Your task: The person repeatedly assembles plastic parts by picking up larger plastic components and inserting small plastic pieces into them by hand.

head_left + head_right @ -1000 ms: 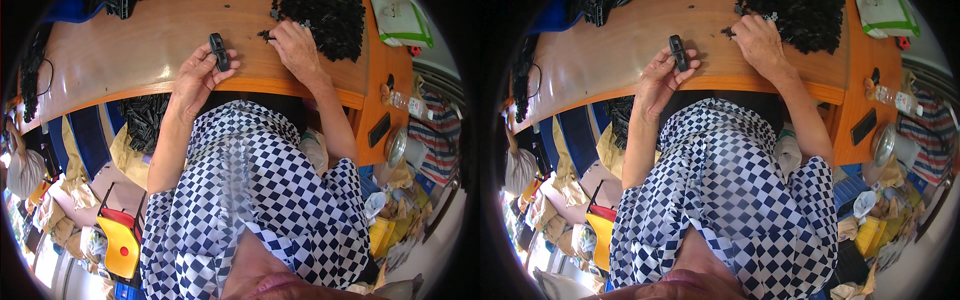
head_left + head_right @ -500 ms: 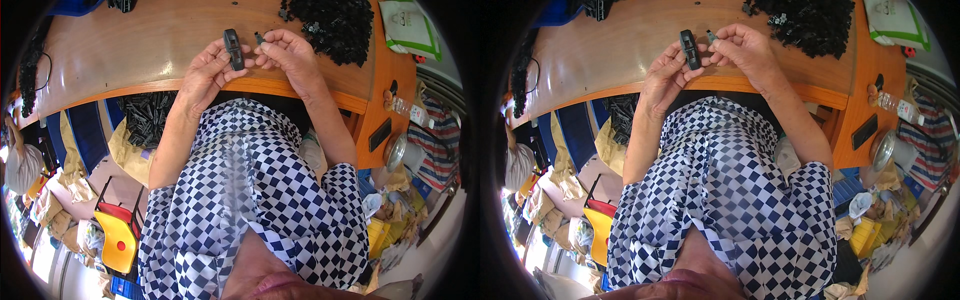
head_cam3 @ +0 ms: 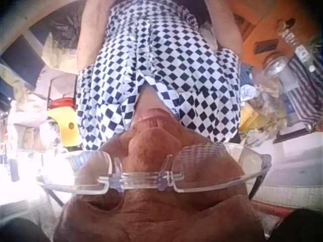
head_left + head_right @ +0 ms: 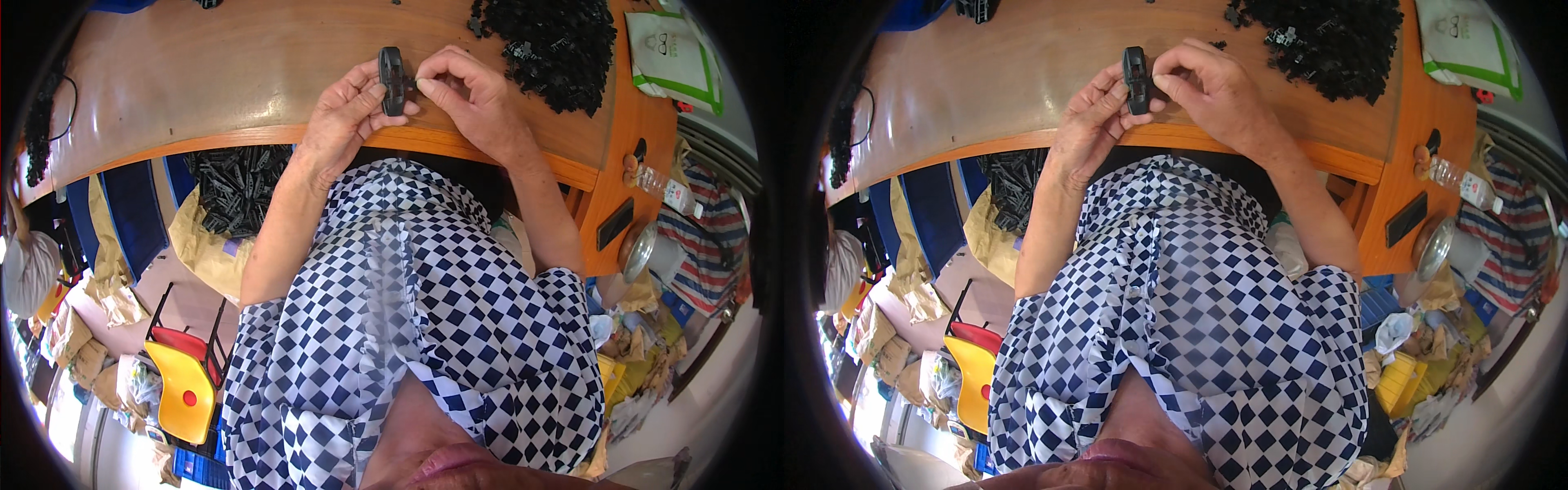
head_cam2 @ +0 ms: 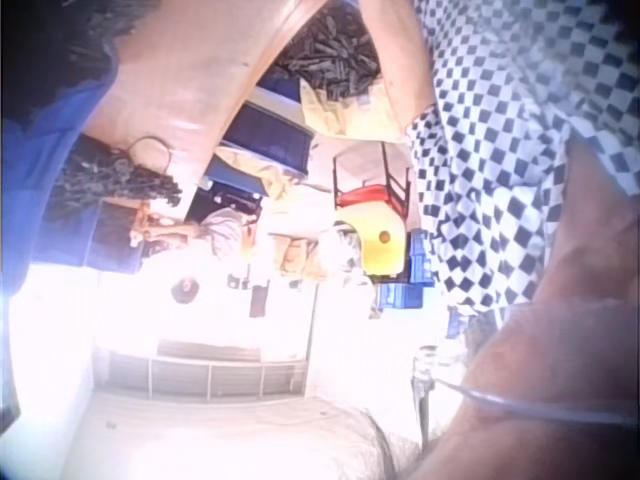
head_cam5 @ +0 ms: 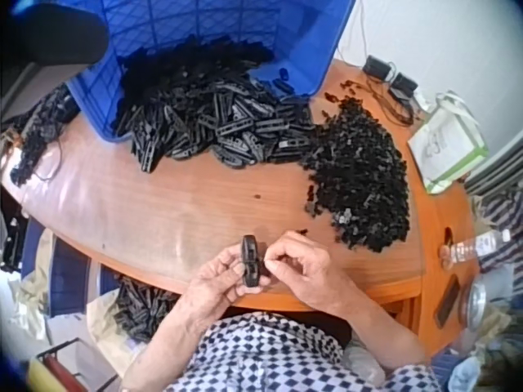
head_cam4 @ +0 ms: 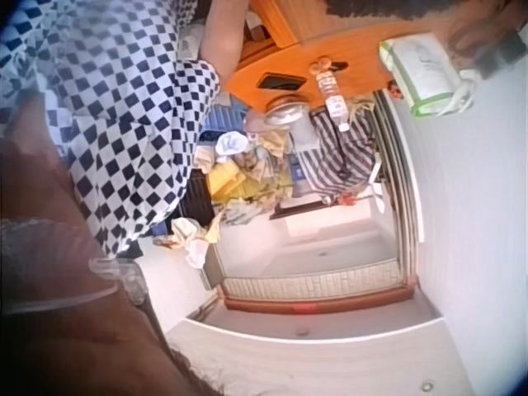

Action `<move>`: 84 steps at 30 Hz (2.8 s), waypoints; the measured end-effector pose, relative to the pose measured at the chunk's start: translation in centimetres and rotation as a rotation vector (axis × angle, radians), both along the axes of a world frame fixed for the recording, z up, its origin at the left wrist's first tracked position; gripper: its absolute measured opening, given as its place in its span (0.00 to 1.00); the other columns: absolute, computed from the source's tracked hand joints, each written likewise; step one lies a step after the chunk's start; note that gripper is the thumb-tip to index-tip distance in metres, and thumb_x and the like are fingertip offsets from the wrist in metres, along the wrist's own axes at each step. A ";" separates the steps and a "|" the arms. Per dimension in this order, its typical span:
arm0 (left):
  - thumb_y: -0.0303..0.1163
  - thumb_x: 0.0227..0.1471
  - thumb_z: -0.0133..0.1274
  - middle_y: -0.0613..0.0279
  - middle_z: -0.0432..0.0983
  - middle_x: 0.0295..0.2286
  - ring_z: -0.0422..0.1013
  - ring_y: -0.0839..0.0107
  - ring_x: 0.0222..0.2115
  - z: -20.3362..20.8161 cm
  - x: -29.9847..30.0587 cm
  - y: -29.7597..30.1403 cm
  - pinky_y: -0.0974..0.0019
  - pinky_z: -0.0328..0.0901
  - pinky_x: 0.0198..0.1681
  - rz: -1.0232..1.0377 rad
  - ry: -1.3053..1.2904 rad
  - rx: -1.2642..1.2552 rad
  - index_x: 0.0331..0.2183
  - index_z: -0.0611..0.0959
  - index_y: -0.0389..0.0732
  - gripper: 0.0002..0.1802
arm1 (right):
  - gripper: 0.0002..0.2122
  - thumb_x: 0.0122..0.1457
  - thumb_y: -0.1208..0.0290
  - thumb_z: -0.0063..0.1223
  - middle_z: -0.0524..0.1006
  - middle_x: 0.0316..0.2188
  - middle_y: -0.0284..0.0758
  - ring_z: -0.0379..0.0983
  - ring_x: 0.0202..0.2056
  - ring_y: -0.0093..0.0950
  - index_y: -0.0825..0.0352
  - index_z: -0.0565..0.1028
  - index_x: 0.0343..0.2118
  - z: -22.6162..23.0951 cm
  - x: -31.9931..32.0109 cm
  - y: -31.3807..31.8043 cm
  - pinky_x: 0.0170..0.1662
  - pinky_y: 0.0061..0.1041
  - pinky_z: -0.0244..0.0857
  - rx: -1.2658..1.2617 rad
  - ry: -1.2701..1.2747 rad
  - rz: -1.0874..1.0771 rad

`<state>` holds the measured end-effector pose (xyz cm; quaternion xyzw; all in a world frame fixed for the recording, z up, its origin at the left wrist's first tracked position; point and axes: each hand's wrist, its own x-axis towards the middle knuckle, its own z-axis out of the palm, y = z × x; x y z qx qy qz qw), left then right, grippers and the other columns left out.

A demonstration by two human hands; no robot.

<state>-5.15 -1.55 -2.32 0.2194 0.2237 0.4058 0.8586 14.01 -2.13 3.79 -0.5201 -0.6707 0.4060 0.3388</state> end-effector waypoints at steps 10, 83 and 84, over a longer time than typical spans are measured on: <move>0.26 0.62 0.43 0.61 0.73 0.44 0.72 0.74 0.39 0.6 -0.1 0.2 0.72 0.69 0.41 -0.150 0.389 0.333 0.55 0.69 0.35 0.20 | 0.03 0.54 0.72 0.55 0.68 0.27 0.30 0.67 0.38 0.27 0.63 0.74 0.27 2.5 0.9 2.4 0.45 0.30 0.58 0.420 -0.645 0.515; 0.12 0.53 0.47 0.58 0.74 0.39 0.74 0.72 0.41 0.5 1.5 -0.2 0.71 0.74 0.42 0.101 0.415 0.323 0.57 0.60 0.42 0.32 | 0.06 0.59 0.72 0.56 0.74 0.23 0.26 0.66 0.24 0.13 0.69 0.78 0.33 -2.3 -1.3 -0.3 0.28 0.13 0.62 -0.419 0.514 -0.189; 0.13 0.53 0.47 0.58 0.74 0.39 0.74 0.73 0.41 0.6 1.5 -0.1 0.71 0.74 0.42 0.089 0.425 0.326 0.58 0.60 0.42 0.32 | 0.06 0.59 0.72 0.56 0.74 0.23 0.26 0.66 0.24 0.13 0.69 0.78 0.33 -2.4 -1.2 -0.4 0.28 0.13 0.62 -0.417 0.526 -0.189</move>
